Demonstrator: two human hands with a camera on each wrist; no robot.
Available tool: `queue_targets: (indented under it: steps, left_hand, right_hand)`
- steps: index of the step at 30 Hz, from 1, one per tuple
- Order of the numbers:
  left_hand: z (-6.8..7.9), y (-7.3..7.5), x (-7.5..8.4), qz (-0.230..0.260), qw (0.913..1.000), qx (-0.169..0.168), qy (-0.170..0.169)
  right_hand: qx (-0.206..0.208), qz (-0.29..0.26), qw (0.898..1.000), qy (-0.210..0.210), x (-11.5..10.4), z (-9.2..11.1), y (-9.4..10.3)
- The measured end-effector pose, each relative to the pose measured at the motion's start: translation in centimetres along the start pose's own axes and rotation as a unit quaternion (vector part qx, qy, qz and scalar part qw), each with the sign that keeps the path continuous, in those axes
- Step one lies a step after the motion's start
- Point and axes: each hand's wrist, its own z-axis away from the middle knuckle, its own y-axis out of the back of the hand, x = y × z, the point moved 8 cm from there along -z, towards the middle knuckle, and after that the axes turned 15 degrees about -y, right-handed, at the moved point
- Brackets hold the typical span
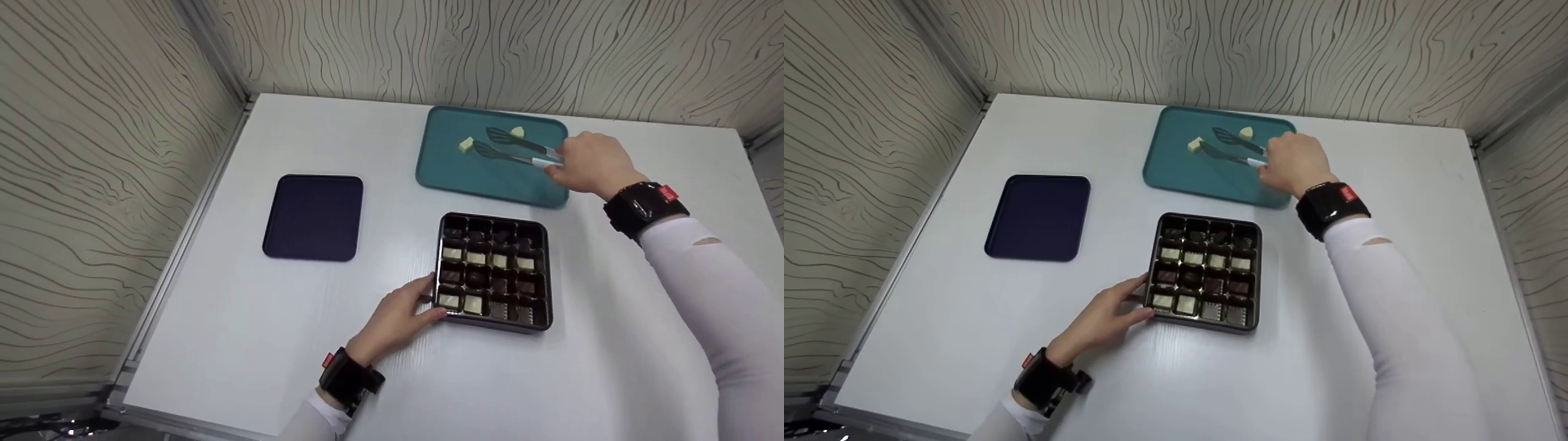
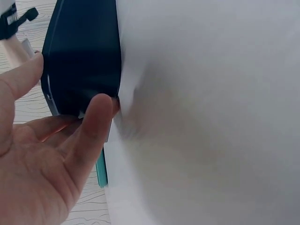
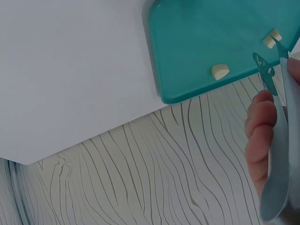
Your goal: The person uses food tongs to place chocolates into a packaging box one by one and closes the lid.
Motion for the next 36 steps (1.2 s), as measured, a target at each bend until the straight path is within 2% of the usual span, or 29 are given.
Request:
queue_targets:
  steps: [6,16,20,26,32,36]
  left_hand:
    - [0.1,-0.4,0.3,0.004,1.0,-0.005,-0.002]
    - [0.3,-0.4,0.2,-0.006,1.0,-0.004,0.004]
    - [0.4,-0.4,0.3,-0.009,1.0,-0.001,-0.001]
    - [0.6,-0.2,0.4,-0.011,0.9999,0.0,-0.002]
    - [0.3,-0.3,0.6,-0.01,0.9999,-0.001,-0.005]
    - [0.1,-1.1,0.7,0.001,1.0,-0.009,-0.003]
  right_hand:
    - [-0.025,0.009,1.0,0.003,-0.2,-1.8,-0.7]
    - [-0.057,-0.036,0.998,-0.006,-2.1,-3.5,-1.4]
    - [-0.059,-0.017,0.998,0.013,-2.9,-3.6,-0.5]
    - [-0.074,0.017,0.997,0.031,-4.6,-3.8,1.8]
    - [-0.099,0.031,0.995,0.004,-6.1,-4.2,3.9]
    - [-0.117,0.041,0.992,-0.016,-6.6,-4.2,4.3]
